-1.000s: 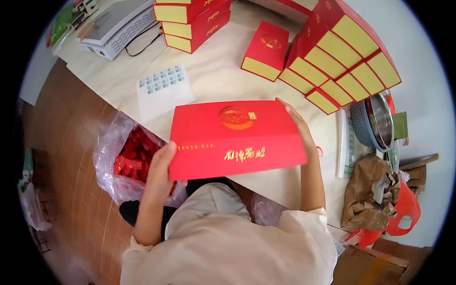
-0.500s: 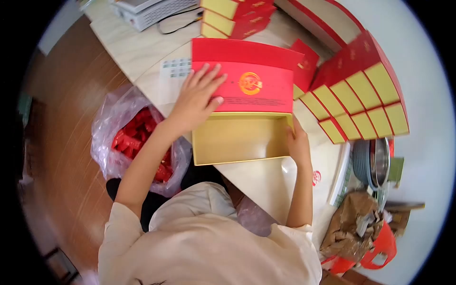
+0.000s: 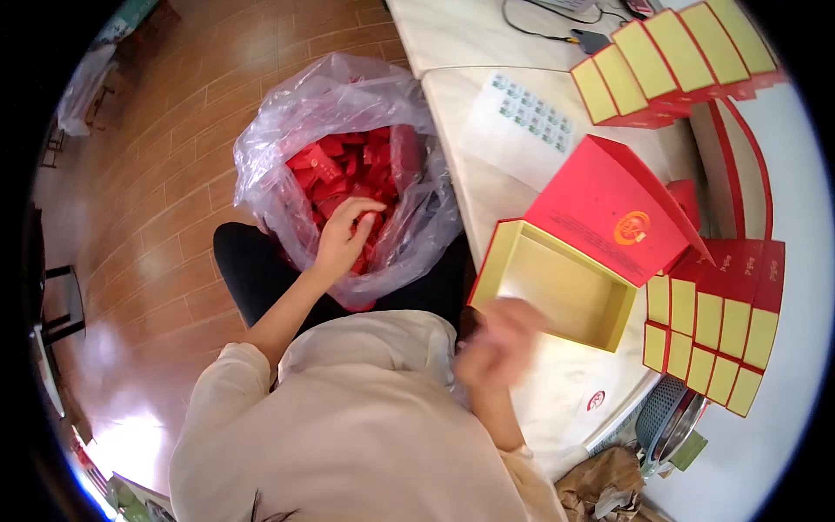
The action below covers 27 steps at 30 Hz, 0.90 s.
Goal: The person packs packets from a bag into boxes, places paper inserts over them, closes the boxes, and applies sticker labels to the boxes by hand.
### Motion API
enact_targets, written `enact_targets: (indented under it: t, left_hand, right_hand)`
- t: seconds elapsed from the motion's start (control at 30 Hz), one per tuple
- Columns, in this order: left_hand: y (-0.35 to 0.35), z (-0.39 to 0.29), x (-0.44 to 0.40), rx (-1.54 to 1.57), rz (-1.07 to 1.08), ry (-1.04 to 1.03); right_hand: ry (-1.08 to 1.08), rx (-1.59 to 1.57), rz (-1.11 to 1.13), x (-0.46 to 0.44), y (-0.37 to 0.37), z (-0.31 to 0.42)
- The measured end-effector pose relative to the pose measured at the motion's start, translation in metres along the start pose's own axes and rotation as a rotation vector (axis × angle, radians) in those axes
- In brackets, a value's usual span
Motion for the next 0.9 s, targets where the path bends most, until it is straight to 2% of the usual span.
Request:
enact_targets:
  t: [0.03, 0.07, 0.13, 0.17, 0.23, 0.27, 0.33, 0.37, 0.4, 0.43, 0.47, 0.6, 0.7, 0.73, 0.8, 0.9]
  left_hand:
    - [0.014, 0.022, 0.016, -0.11, 0.057, 0.121]
    - [0.025, 0.058, 0.04, -0.269, 0.157, 0.1]
    - [0.044, 0.103, 0.087, -0.626, 0.217, -0.063]
    - [0.051, 0.124, 0.111, -0.635, 0.193, -0.037]
    - [0.064, 0.155, 0.147, -0.737, 0.046, 0.217]
    - [0.068, 0.158, 0.146, -0.744, 0.007, 0.254]
    - [0.075, 0.16, 0.128, -0.55, -0.328, 0.405]
    - [0.084, 0.146, 0.114, -0.54, -0.359, 0.482]
    - [0.083, 0.15, 0.114, -0.536, -0.394, 0.501]
    - [0.081, 0.155, 0.113, -0.624, -0.39, 0.514]
    - [0.079, 0.159, 0.113, -0.713, -0.385, 0.531]
    - [0.062, 0.162, 0.084, -0.853, -0.449, 0.528]
    - [0.061, 0.175, 0.064, -0.954, -0.361, 0.772]
    - [0.061, 0.193, 0.066, -0.947, -0.371, 0.792]
    - [0.064, 0.23, 0.078, -1.052, -0.241, 0.926]
    - [0.082, 0.255, 0.083, -0.905, -0.189, 1.059]
  right_hand:
    - [-0.046, -0.088, 0.23, 0.014, -0.024, 0.0]
    - [-0.131, -0.16, 0.335, 0.032, -0.055, -0.004]
    - [-0.242, -0.121, 0.565, 0.064, -0.119, -0.017]
    - [-0.232, -0.142, 0.593, 0.083, -0.135, -0.033]
    - [-0.215, 0.107, 0.637, 0.128, -0.167, -0.068]
    - [-0.189, 0.077, 0.675, 0.14, -0.18, -0.081]
    - [-0.276, 0.371, 0.734, 0.158, -0.194, -0.114]
    - [-0.248, 0.355, 0.759, 0.169, -0.201, -0.132]
    - [-0.369, 0.424, 0.755, 0.179, -0.208, -0.154]
    - [-0.488, 0.495, 0.747, 0.181, -0.215, -0.168]
    - [-0.453, 0.481, 0.773, 0.176, -0.223, -0.173]
    - [-0.666, 0.602, 0.756, 0.163, -0.248, -0.199]
    - [-0.635, 0.668, 0.794, 0.158, -0.265, -0.211]
    - [-0.65, 0.743, 0.85, 0.156, -0.269, -0.214]
    - [-0.641, 0.825, 0.921, 0.148, -0.281, -0.211]
    - [-0.703, 0.919, 1.004, 0.146, -0.291, -0.209]
Point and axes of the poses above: each hand's wrist, its own x-axis away from the middle knuckle, its own y-axis out of the back of the hand, z = x × y, the point moved 1 cm from there along -x, towards the middle knuckle, and after that the axes turned 13 degrees about -z, right-handed, at the moved point
